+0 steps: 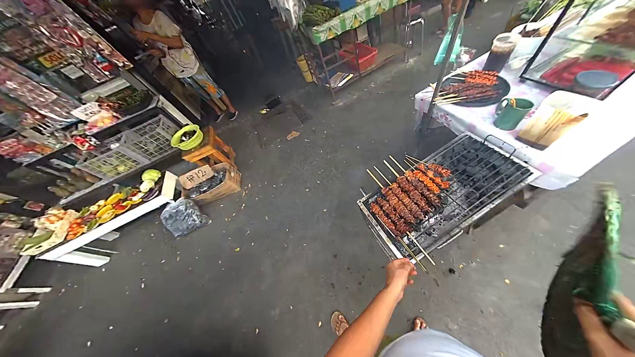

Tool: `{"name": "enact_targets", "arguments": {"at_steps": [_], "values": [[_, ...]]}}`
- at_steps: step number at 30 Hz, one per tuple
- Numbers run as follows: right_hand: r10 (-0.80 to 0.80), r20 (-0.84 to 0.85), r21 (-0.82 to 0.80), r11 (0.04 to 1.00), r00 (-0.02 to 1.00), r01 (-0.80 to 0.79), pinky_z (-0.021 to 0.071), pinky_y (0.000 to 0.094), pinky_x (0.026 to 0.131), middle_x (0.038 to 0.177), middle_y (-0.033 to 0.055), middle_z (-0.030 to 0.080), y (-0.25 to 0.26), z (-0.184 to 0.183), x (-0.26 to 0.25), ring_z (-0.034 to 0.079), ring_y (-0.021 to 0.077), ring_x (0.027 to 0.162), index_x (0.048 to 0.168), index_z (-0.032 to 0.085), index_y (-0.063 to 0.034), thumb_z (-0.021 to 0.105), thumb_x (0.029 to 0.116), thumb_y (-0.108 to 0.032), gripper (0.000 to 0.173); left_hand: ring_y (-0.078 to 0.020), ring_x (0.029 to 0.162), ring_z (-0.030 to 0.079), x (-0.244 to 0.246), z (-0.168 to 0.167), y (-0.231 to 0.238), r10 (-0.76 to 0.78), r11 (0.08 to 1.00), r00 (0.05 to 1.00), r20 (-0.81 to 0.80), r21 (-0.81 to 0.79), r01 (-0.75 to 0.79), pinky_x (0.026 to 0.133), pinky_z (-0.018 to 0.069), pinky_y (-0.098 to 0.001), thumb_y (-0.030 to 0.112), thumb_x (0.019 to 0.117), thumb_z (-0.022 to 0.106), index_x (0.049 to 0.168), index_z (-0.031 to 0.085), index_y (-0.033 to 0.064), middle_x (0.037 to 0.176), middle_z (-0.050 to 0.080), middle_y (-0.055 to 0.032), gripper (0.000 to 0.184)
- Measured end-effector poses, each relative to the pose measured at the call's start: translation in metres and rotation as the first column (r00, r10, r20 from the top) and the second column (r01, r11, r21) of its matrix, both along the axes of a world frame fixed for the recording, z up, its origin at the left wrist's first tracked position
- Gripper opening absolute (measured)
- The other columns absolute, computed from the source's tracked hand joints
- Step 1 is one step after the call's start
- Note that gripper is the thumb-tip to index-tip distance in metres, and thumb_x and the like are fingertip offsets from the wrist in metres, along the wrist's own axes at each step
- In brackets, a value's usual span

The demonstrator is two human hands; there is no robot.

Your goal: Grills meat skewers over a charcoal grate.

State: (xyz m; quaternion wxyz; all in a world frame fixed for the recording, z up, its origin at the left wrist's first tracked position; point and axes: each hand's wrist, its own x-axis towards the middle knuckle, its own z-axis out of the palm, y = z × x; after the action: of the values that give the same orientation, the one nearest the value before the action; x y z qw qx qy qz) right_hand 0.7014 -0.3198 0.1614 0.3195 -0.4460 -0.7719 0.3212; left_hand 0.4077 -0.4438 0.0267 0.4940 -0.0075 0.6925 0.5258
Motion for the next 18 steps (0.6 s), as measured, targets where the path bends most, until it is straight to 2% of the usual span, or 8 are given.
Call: {"name": "enact_targets", "arguments": {"at_steps": [2, 4, 6, 8, 12, 13, 16, 18], "values": [[0.104, -0.004, -0.105, 0.989, 0.995, -0.103, 0.0542, 0.0306, 0.095, 0.111, 0.0230, 0.070, -0.006, 0.003, 0.003, 0.068, 0.0122, 0.100, 0.122, 0.062, 0.0152, 0.066, 0.0909, -0.013, 0.042, -0.0219, 0.093, 0.069, 0.001, 0.001, 0.000, -0.017, 1.000, 1.000, -0.006, 0.001, 0.017, 0.078, 0.0562, -0.0389, 0.012, 0.1069, 0.054, 0.134, 0.059, -0.0024, 0.117, 0.070, -0.0175, 0.031], [-0.010, -0.055, -0.197, 0.980, 0.998, -0.001, 0.0521, 0.0212, 0.094, 0.110, 0.0139, 0.068, -0.007, 0.001, 0.008, 0.063, 0.0012, 0.100, 0.119, 0.062, 0.0121, 0.069, 0.0847, -0.014, 0.043, -0.0196, 0.088, 0.068, 0.003, 0.004, 0.001, -0.038, 0.999, 0.999, -0.028, 0.018, 0.038, 0.075, 0.0560, -0.0361, 0.013, 0.1072, 0.054, 0.134, 0.058, -0.0040, 0.113, 0.070, -0.0170, 0.032], [-0.177, -0.086, -0.106, 0.980, 0.980, 0.168, 0.0481, 0.0245, 0.103, 0.122, 0.0218, 0.065, -0.002, -0.005, 0.006, 0.062, 0.0093, 0.114, 0.127, 0.058, 0.0138, 0.068, 0.0885, -0.014, 0.049, -0.0186, 0.090, 0.068, 0.003, 0.007, 0.005, -0.032, 0.999, 0.999, -0.007, 0.023, 0.032, 0.076, 0.0557, -0.0346, 0.016, 0.1091, 0.051, 0.137, 0.056, -0.0035, 0.118, 0.070, -0.0174, 0.035], [-0.203, -0.021, -0.082, 0.976, 0.979, 0.201, 0.0403, 0.0318, 0.115, 0.139, 0.0288, 0.058, -0.006, -0.008, 0.001, 0.057, 0.0211, 0.130, 0.141, 0.050, 0.0129, 0.067, 0.0952, -0.017, 0.057, -0.0191, 0.093, 0.069, 0.003, 0.007, 0.003, 0.002, 1.000, 1.000, 0.006, 0.017, -0.002, 0.079, 0.0566, -0.0347, 0.016, 0.1101, 0.049, 0.140, 0.054, -0.0029, 0.121, 0.069, -0.0176, 0.036], [-0.058, -0.058, -0.282, 0.959, 0.997, 0.040, 0.0528, 0.0154, 0.092, 0.108, 0.0037, 0.070, -0.006, -0.007, 0.006, 0.065, -0.0041, 0.098, 0.119, 0.063, 0.0066, 0.076, 0.0801, -0.018, 0.048, -0.0170, 0.087, 0.069, -0.001, 0.002, 0.004, 0.095, 0.995, 0.995, 0.002, 0.036, -0.095, 0.071, 0.0554, -0.0316, 0.013, 0.1093, 0.050, 0.136, 0.057, -0.0031, 0.116, 0.071, -0.0165, 0.032], [-0.111, -0.072, -0.296, 0.951, 0.991, 0.085, 0.0535, 0.0166, 0.091, 0.107, 0.0038, 0.070, -0.004, -0.008, 0.010, 0.065, -0.0032, 0.098, 0.118, 0.062, 0.0066, 0.075, 0.0802, -0.017, 0.046, -0.0165, 0.086, 0.068, -0.001, 0.003, 0.006, 0.098, 0.994, 0.995, 0.010, 0.043, -0.098, 0.070, 0.0547, -0.0309, 0.013, 0.1094, 0.050, 0.135, 0.057, -0.0033, 0.115, 0.071, -0.0163, 0.031], [-0.298, 0.002, -0.149, 0.944, 0.955, 0.295, 0.0459, 0.0312, 0.108, 0.129, 0.0254, 0.063, -0.001, -0.008, 0.003, 0.061, 0.0178, 0.120, 0.133, 0.056, 0.0123, 0.069, 0.0928, -0.016, 0.051, -0.0145, 0.082, 0.067, 0.000, 0.004, 0.014, 0.071, 0.996, 0.997, 0.038, 0.044, -0.073, 0.068, 0.0531, -0.0294, 0.014, 0.1098, 0.049, 0.136, 0.057, -0.0010, 0.115, 0.071, -0.0142, 0.031], [-0.319, 0.070, -0.064, 0.944, 0.945, 0.324, 0.0407, 0.0360, 0.114, 0.135, 0.0294, 0.060, -0.005, -0.008, -0.007, 0.058, 0.0266, 0.129, 0.138, 0.055, 0.0107, 0.066, 0.0956, -0.016, 0.051, -0.0116, 0.076, 0.065, 0.002, 0.004, 0.019, 0.050, 0.998, 0.998, 0.025, 0.041, -0.051, 0.062, 0.0502, -0.0267, 0.015, 0.1093, 0.050, 0.136, 0.058, 0.0006, 0.110, 0.072, -0.0116, 0.031]]}}
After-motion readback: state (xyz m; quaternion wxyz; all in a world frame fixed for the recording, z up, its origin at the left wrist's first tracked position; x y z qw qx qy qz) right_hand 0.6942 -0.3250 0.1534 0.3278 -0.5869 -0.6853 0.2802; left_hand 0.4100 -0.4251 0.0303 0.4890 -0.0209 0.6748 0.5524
